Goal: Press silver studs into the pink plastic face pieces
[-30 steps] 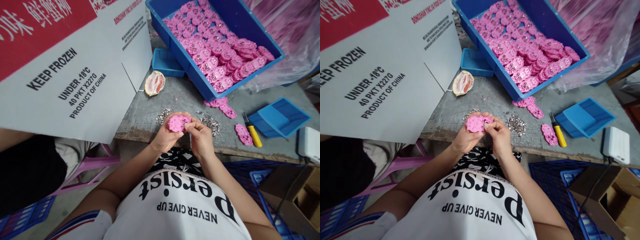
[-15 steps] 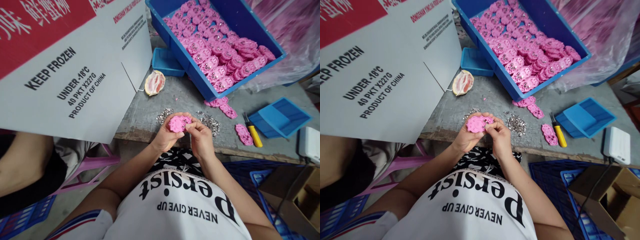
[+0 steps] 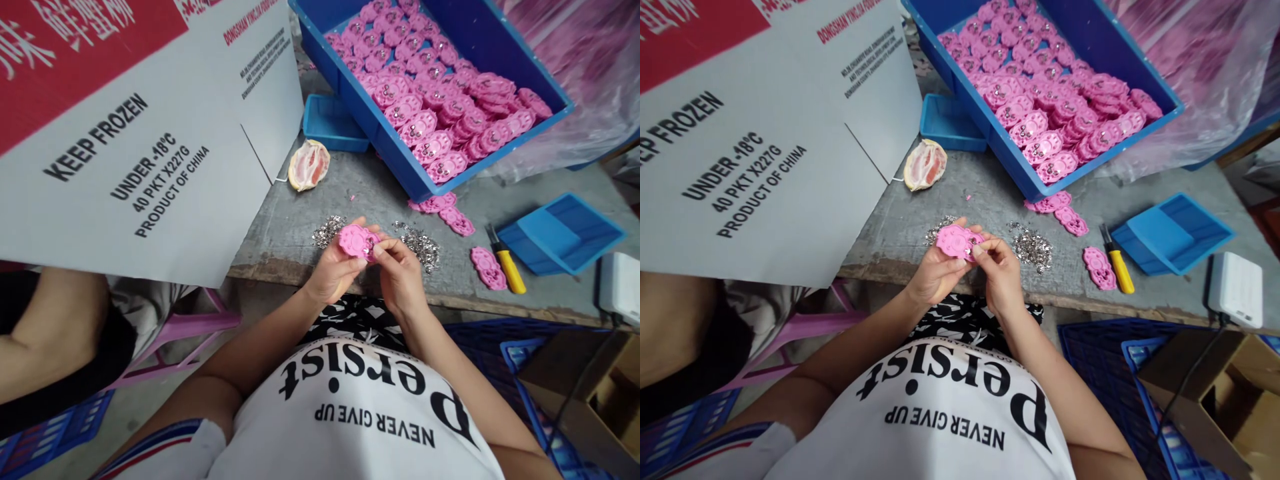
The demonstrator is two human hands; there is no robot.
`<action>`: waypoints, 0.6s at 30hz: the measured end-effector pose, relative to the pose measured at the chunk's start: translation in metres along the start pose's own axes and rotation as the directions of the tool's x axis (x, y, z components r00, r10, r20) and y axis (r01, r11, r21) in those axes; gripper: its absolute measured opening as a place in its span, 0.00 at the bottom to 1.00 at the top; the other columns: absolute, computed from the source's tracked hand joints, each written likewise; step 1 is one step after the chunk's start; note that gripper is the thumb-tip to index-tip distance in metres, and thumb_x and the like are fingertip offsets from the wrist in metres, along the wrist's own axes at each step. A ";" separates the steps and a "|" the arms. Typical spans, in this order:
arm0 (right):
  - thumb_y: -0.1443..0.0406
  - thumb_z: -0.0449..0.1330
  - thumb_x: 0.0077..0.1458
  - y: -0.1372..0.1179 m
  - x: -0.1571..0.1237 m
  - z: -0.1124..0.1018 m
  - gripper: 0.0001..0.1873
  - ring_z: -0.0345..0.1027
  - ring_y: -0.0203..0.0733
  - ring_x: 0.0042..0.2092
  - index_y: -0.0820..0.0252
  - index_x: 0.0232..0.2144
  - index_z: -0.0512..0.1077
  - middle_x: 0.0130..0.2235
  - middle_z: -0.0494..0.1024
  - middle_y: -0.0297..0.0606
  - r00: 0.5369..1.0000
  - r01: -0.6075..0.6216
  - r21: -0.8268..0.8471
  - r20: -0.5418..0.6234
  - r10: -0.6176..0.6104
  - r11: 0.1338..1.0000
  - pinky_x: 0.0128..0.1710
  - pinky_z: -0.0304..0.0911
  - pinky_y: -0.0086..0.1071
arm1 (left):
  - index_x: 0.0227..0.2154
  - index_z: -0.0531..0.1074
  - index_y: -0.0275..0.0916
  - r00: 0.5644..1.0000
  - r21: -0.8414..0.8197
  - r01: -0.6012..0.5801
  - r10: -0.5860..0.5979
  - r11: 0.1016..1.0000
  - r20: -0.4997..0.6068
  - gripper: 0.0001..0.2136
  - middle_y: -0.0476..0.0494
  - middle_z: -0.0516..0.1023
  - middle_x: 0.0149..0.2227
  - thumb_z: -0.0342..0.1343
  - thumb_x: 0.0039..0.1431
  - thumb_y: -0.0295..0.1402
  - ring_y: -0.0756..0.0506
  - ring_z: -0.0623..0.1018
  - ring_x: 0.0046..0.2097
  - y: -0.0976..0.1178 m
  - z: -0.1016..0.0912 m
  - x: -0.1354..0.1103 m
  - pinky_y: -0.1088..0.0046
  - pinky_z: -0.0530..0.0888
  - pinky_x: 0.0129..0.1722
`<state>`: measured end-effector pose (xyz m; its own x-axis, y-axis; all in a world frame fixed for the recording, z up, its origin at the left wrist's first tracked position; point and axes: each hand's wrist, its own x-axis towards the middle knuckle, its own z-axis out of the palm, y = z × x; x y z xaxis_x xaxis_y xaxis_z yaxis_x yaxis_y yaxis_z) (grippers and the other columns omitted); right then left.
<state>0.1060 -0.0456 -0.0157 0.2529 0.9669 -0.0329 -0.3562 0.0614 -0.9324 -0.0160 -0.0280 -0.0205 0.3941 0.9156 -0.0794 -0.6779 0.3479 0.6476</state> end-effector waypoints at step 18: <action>0.63 0.62 0.47 -0.017 0.087 -0.107 0.10 0.68 0.46 0.37 0.58 0.34 0.76 0.37 0.78 0.41 0.961 0.116 -0.870 -0.024 -0.276 0.480 0.45 0.63 0.44 | 0.52 0.66 0.40 0.987 0.045 0.115 -0.109 0.992 -0.114 0.25 0.41 0.81 0.49 0.63 0.49 0.22 0.34 0.81 0.52 0.006 -0.009 0.004 0.41 0.75 0.55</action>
<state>0.2306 0.0114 -0.0418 0.3628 0.9063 0.2168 0.6408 -0.0737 -0.7641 -0.0235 -0.0203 -0.0240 0.3923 0.8890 -0.2361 -0.5996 0.4418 0.6673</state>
